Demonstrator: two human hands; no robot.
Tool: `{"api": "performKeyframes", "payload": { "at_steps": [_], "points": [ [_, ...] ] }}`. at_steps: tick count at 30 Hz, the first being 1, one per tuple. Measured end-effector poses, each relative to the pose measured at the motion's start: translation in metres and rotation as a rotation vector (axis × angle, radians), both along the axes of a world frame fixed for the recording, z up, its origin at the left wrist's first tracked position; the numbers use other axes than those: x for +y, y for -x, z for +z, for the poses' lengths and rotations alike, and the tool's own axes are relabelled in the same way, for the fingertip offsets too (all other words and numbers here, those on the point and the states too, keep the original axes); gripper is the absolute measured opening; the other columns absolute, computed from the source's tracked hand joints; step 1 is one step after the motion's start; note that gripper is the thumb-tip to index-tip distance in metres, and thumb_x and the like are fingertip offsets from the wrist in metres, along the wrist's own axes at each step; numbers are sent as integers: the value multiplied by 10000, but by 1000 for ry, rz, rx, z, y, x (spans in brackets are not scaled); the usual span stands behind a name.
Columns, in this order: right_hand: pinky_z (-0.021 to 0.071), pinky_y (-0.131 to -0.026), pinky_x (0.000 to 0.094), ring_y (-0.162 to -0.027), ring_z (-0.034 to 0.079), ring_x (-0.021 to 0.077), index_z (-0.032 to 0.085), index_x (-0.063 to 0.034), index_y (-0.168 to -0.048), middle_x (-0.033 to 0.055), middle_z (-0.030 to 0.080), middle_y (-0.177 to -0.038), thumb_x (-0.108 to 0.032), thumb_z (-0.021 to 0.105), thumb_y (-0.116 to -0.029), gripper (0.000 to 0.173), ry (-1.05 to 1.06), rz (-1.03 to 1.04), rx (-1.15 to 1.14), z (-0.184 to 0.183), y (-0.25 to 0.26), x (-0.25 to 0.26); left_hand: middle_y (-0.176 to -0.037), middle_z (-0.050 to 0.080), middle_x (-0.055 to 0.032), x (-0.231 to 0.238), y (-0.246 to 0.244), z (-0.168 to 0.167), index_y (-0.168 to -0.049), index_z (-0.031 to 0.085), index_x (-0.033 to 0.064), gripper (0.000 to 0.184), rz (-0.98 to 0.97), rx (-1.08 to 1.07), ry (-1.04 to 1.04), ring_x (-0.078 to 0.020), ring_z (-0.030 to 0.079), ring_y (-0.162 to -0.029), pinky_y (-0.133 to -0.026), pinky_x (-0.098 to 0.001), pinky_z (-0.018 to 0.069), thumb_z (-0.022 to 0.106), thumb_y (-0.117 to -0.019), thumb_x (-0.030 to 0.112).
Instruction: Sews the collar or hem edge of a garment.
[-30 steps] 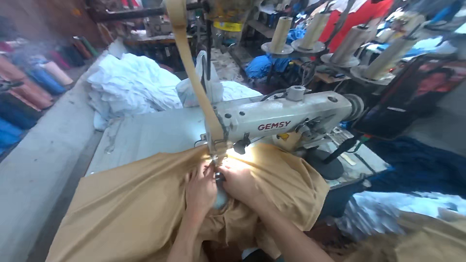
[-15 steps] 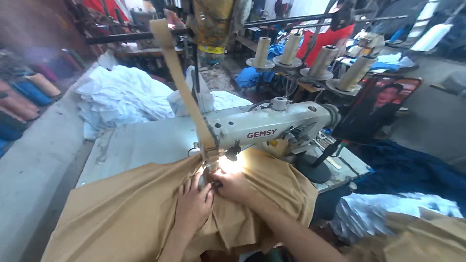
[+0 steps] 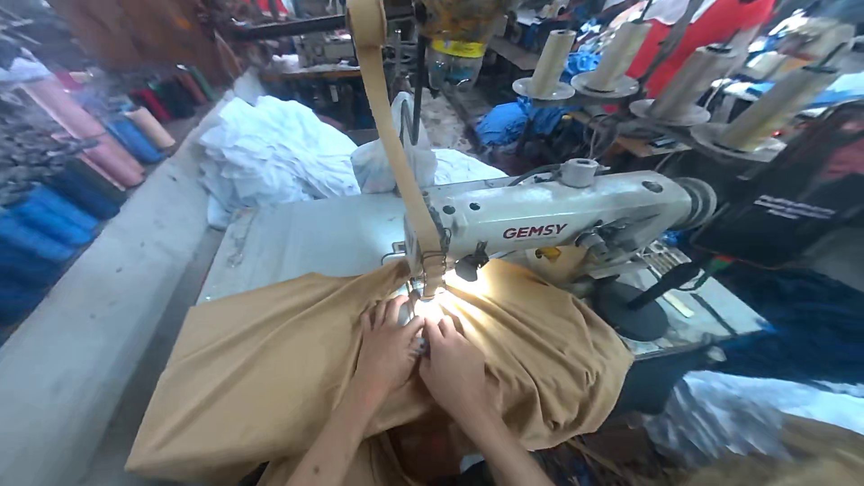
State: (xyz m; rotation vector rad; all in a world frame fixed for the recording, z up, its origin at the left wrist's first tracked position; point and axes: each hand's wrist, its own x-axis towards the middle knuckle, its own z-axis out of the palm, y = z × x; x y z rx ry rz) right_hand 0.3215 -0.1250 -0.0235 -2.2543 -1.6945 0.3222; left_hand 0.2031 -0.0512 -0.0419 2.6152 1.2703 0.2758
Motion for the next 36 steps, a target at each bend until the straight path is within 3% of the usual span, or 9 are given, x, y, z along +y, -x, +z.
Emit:
{"api": "performKeyframes", "payload": {
  "at_steps": [4, 7, 11, 16, 18, 21, 28, 31, 36],
  "points": [
    [581, -691, 521, -948, 722, 312, 666, -208, -1361, 116, 720, -1104, -208, 684, -863, 499, -27, 129, -89, -10, -19, 10, -1588, 424, -43, 5, 6, 5, -1243, 707, 320, 303, -40, -5, 52, -319, 336, -1486, -1166, -628, 229, 542, -990, 335],
    [575, -686, 527, -936, 722, 311, 692, -186, -1303, 101, 733, -1039, -187, 694, -845, 458, -68, 254, -92, -13, -34, 14, -1527, 498, -30, 5, 8, 0, -1175, 726, 298, 297, -60, -39, -21, -305, 374, -1466, -1154, -622, 252, 499, -1003, 380],
    [556, -694, 559, -914, 721, 336, 690, -206, -1299, 99, 742, -1030, -188, 667, -876, 424, -81, 326, -102, -12, -48, 28, -1469, 557, -42, 11, 0, -1, -1184, 734, 292, 281, -52, -78, -96, -321, 424, -1431, -1143, -642, 269, 617, -934, 344],
    [572, -667, 527, -861, 733, 308, 737, -145, -1116, 95, 743, -965, -174, 585, -963, 217, -210, 325, -157, -24, -59, 46, -1391, 592, -76, -3, -37, 18, -1211, 747, 295, 336, 301, -15, -23, -335, 506, -1325, -1087, -628, 325, 662, -887, 266],
    [588, -689, 531, -871, 736, 309, 734, -151, -1146, 93, 745, -976, -167, 575, -973, 236, -220, 321, -140, -24, -60, 44, -1363, 597, -126, -8, -48, 19, -1277, 716, 237, 387, 425, -25, 20, -369, 524, -1287, -1033, -639, 359, 666, -893, 236],
    [585, -636, 527, -813, 731, 289, 725, -237, -1175, 63, 741, -948, -170, 672, -889, 299, -273, 361, -80, -28, -66, 36, -1244, 677, -138, -3, -45, 1, -1232, 730, 187, 299, 422, -88, -143, -378, 613, -1180, -970, -631, 420, 569, -1017, 317],
    [569, -604, 501, -780, 726, 280, 697, -317, -1314, 59, 743, -917, -130, 658, -853, 499, -213, 266, -140, -26, -58, 32, -1084, 691, -93, 6, -35, -16, -1111, 782, 249, 293, 307, -93, -314, -321, 645, -1049, -906, -569, 451, 526, -1010, 350],
    [568, -620, 517, -795, 726, 294, 701, -257, -1281, 68, 740, -926, -147, 644, -864, 435, -153, 248, -147, -21, -52, 36, -1054, 690, -92, 20, -25, -17, -1055, 793, 215, 261, 207, -177, -332, -317, 656, -1026, -882, -574, 478, 587, -975, 352],
    [567, -731, 562, -943, 721, 345, 683, -51, -1194, 153, 722, -1066, -142, 601, -939, 283, 54, 213, -138, 1, -28, 47, -1181, 682, -123, 77, -1, -13, -1046, 782, 201, 270, -67, -276, -208, -356, 615, -1162, -967, -593, 469, 588, -980, 377]
  ]
}}
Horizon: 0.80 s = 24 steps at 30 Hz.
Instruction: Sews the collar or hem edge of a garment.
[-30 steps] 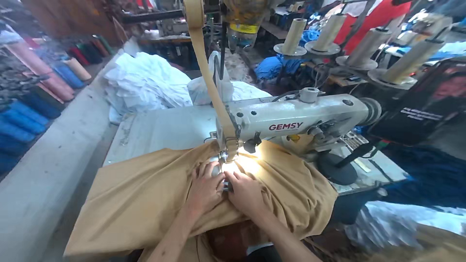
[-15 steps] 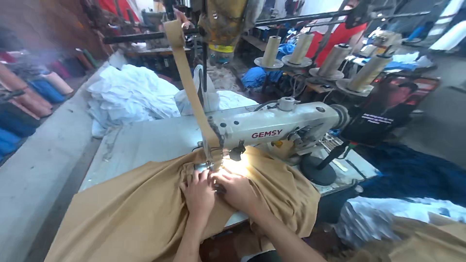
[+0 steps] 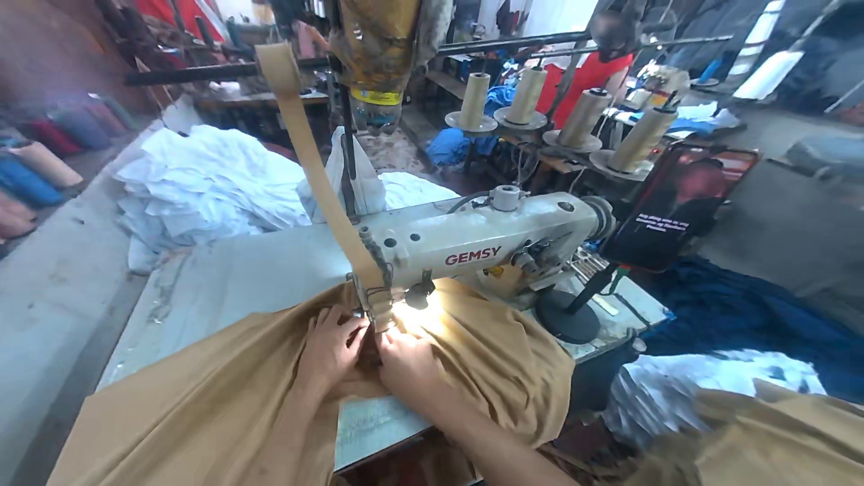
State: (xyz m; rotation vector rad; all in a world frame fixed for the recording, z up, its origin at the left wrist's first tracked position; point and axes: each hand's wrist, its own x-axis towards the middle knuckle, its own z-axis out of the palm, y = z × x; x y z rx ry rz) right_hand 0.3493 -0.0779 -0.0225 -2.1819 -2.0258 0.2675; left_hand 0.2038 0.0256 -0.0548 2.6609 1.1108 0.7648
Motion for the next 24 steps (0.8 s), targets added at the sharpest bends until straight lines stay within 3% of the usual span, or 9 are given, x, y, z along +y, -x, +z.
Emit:
{"api": "performKeyframes", "payload": {
  "at_steps": [4, 8, 10, 12, 14, 16, 18, 21, 24],
  "points": [
    [582, -725, 540, -939, 725, 348, 640, -40, -1210, 163, 708, -1109, -114, 548, -965, 272, 103, -24, 8, 13, 10, 0, -1207, 667, -102, 38, -2, 6, -1064, 777, 204, 315, -58, 9, 64, -303, 595, -1206, -1030, -489, 491, 610, -950, 446],
    [576, -784, 558, -1026, 712, 356, 626, -52, -1259, 160, 706, -1149, -127, 566, -966, 308, 161, -24, 63, 19, 8, -4, -1259, 657, -95, 35, -9, 21, -1087, 775, 204, 244, 106, 89, 82, -321, 562, -1267, -1075, -547, 434, 622, -972, 355],
    [580, -780, 545, -1008, 717, 343, 651, -63, -1244, 144, 720, -1119, -125, 581, -946, 312, 103, -7, 68, 12, 5, -9, -1176, 692, -106, 11, -12, 26, -1021, 793, 158, 206, 206, -49, 10, -323, 604, -1183, -1024, -558, 427, 648, -951, 286],
    [583, -735, 543, -946, 724, 338, 679, -66, -1152, 137, 727, -1030, -134, 632, -900, 266, 12, 23, 92, 5, 2, -14, -1065, 721, -44, -18, -11, 26, -999, 790, 125, 179, 211, -313, 105, -154, 682, -1009, -906, -368, 570, 668, -954, 247],
    [582, -753, 552, -970, 715, 338, 684, -69, -1145, 136, 720, -1050, -152, 667, -870, 288, 8, 52, 121, 5, -2, -13, -1037, 741, 8, -33, -3, 12, -1036, 764, 134, 177, 153, -457, 325, -61, 700, -934, -855, -283, 598, 659, -973, 262],
    [566, -801, 572, -1029, 702, 341, 665, -89, -1213, 136, 708, -1146, -180, 653, -906, 320, 83, 92, 138, 8, -10, -8, -1053, 745, 2, -28, 5, -3, -1044, 773, 151, 206, 123, -376, 232, -76, 701, -943, -860, -298, 594, 625, -977, 277],
    [560, -828, 580, -1036, 706, 332, 670, -118, -1255, 124, 715, -1173, -191, 638, -929, 336, 49, 159, 129, 2, -23, -2, -1114, 742, -53, -16, 7, -2, -1067, 776, 130, 226, 82, -273, 150, -194, 693, -1067, -958, -410, 564, 614, -991, 267],
    [573, -807, 571, -987, 726, 313, 717, -200, -1255, 98, 752, -1077, -235, 634, -929, 338, -117, 161, 107, -8, -52, 4, -1180, 729, -80, 9, 5, 3, -1137, 749, 107, 298, 21, -175, 93, -288, 638, -1199, -1070, -514, 465, 556, -1009, 295],
    [513, -952, 586, -1132, 672, 379, 680, -104, -1297, 204, 703, -1201, -419, 560, -993, 454, 27, -68, 114, 11, -88, 18, -1203, 724, -87, 29, -4, 6, -1180, 740, 97, 364, 10, -172, 100, -286, 631, -1210, -1090, -522, 436, 473, -1052, 308]
  ]
}}
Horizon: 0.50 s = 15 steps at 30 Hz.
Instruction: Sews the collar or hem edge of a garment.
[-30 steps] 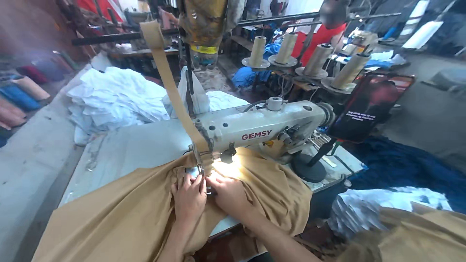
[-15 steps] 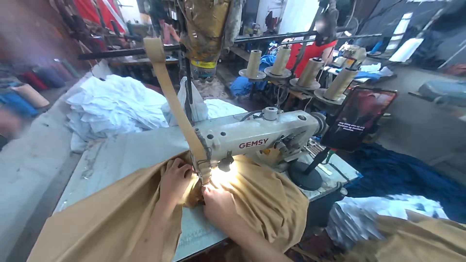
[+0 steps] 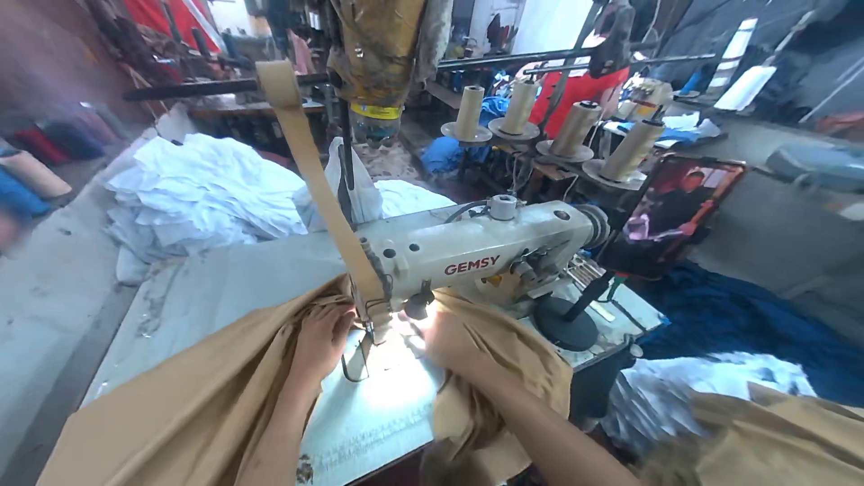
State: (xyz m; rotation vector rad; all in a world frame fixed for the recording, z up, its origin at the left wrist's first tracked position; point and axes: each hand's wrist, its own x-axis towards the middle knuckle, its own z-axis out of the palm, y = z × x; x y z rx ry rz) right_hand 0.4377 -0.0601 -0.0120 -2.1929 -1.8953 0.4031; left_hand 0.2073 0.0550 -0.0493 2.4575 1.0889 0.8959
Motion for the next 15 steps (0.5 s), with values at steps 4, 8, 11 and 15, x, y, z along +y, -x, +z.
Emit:
{"api": "performKeyframes", "payload": {
  "at_steps": [4, 8, 11, 15],
  "points": [
    [457, -1106, 476, -1284, 598, 290, 607, -17, -1367, 188, 631, -1358, -431, 623, -956, 583, -27, -65, 145, 5, -8, 13, -1380, 632, -119, 14, -18, 6, -1269, 700, 95, 392, 108, 60, 55, -333, 531, -1345, -1164, -564, 347, 572, -981, 328],
    [522, -1024, 345, -1122, 672, 176, 672, 10, -1203, 135, 718, -1145, -364, 710, -912, 477, -354, -96, 398, -17, 2, 23, -1402, 591, -157, 19, -31, 16, -1183, 736, 112, 323, 242, 122, 118, -398, 473, -1367, -1156, -616, 301, 690, -895, 250],
    [516, -1017, 295, -1110, 662, 146, 631, 51, -1242, 154, 704, -1159, -303, 751, -887, 516, -336, -107, 572, -26, 13, 35, -1311, 629, -225, 22, -38, 23, -1086, 754, 16, 231, 235, -7, 142, -428, 528, -1296, -1116, -619, 356, 680, -905, 139],
    [436, -1102, 432, -1271, 589, 272, 616, 4, -1342, 210, 637, -1331, -333, 527, -1045, 458, 5, 54, 317, -17, 20, 51, -1220, 668, -255, 25, -40, 22, -1004, 751, -36, 282, 120, -138, 121, -418, 590, -1221, -1057, -597, 417, 663, -884, 204]
  ]
}}
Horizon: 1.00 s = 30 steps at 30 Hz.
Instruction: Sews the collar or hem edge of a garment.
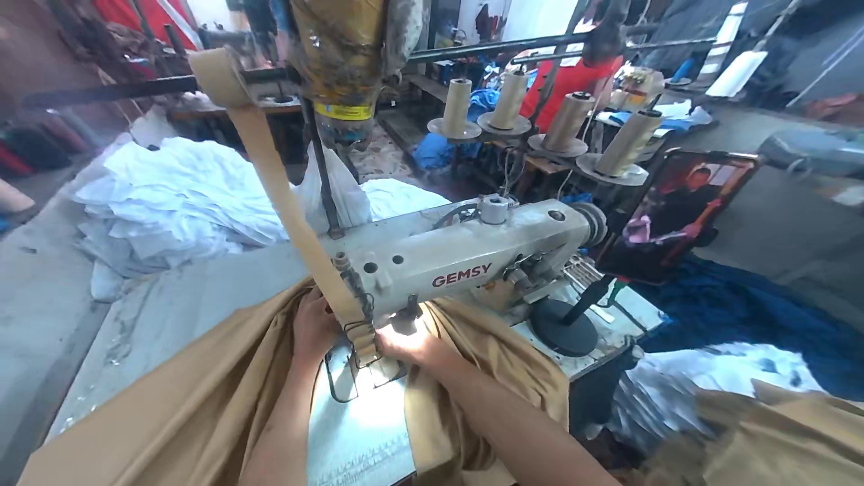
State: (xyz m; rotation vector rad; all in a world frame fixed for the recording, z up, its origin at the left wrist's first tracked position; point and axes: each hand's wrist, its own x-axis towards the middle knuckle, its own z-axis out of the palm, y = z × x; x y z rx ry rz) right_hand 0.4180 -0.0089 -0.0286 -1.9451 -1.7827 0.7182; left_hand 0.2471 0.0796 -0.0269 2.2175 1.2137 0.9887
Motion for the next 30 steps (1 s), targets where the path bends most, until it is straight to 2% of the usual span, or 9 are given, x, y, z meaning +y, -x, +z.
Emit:
{"api": "performKeyframes", "payload": {
  "at_steps": [5, 9, 11, 14, 17, 19, 23, 26, 30],
  "points": [
    [477, -1091, 385, -1223, 625, 194, 609, -11, -1327, 145, 678, -1266, -475, 697, -914, 627, -205, -222, 180, -5, -11, -19, -1206, 690, -214, -4, 10, -4, -1059, 754, -2, 207, -13, 55, 30, -385, 611, -1201, -1061, -578, 440, 683, -917, 130],
    [566, -896, 518, -1065, 703, 291, 697, -266, -1318, 115, 741, -1105, -409, 439, -1061, 392, -272, 5, -280, -17, -22, -44, -1134, 714, -153, -14, 22, -6, -1093, 763, 55, 221, 52, 45, 80, -295, 646, -1141, -1037, -512, 474, 670, -972, 214],
    [569, -810, 553, -990, 717, 329, 682, -282, -1336, 115, 747, -1032, -338, 392, -1078, 393, -261, 101, -387, -15, -23, -51, -1152, 707, -159, -21, 26, -5, -1092, 771, 68, 221, 52, 74, 88, -308, 635, -1155, -1041, -513, 465, 669, -972, 223],
    [571, -858, 542, -1062, 696, 323, 651, -314, -1370, 131, 721, -1134, -383, 394, -1070, 401, -248, 67, -379, -11, -23, -47, -1170, 699, -153, -21, 26, -8, -1092, 770, 80, 232, 67, 91, 91, -307, 625, -1172, -1047, -515, 463, 656, -980, 248],
    [532, -1007, 441, -1141, 666, 222, 681, -124, -1274, 115, 708, -1187, -495, 591, -980, 482, -228, -158, -25, 0, -17, -36, -1114, 709, -150, -20, 21, -5, -1086, 761, 67, 263, 129, 43, 83, -307, 649, -1119, -1017, -519, 486, 648, -994, 287],
    [520, -1027, 380, -1128, 666, 184, 650, -26, -1255, 122, 710, -1168, -439, 693, -926, 529, -228, -229, 141, 1, -10, -25, -1103, 710, -155, -16, 15, -3, -1092, 761, 64, 266, 169, 33, 81, -315, 654, -1110, -1015, -528, 484, 645, -1000, 284],
    [395, -1138, 505, -1331, 549, 331, 589, 8, -1378, 236, 602, -1386, -294, 536, -1044, 453, 70, 57, -104, 19, 6, -11, -1157, 711, -155, -1, 6, -5, -1114, 763, 87, 241, 158, 81, 84, -323, 656, -1140, -1024, -544, 487, 638, -980, 244],
    [406, -1131, 378, -1323, 553, 243, 577, -12, -1396, 184, 600, -1408, -277, 479, -1079, 425, 146, 54, -50, 35, 9, -14, -1182, 706, -196, 3, 3, 1, -1098, 757, 31, 235, 85, 111, 102, -359, 654, -1150, -1023, -573, 473, 633, -974, 188],
    [391, -1143, 463, -1346, 537, 300, 570, -1, -1406, 221, 589, -1410, -283, 479, -1079, 442, 115, 71, -70, 21, 6, -8, -1118, 712, -215, 6, 5, 0, -1025, 745, -9, 201, 31, 118, 64, -380, 664, -1097, -983, -594, 480, 650, -940, 146]
  ]
}}
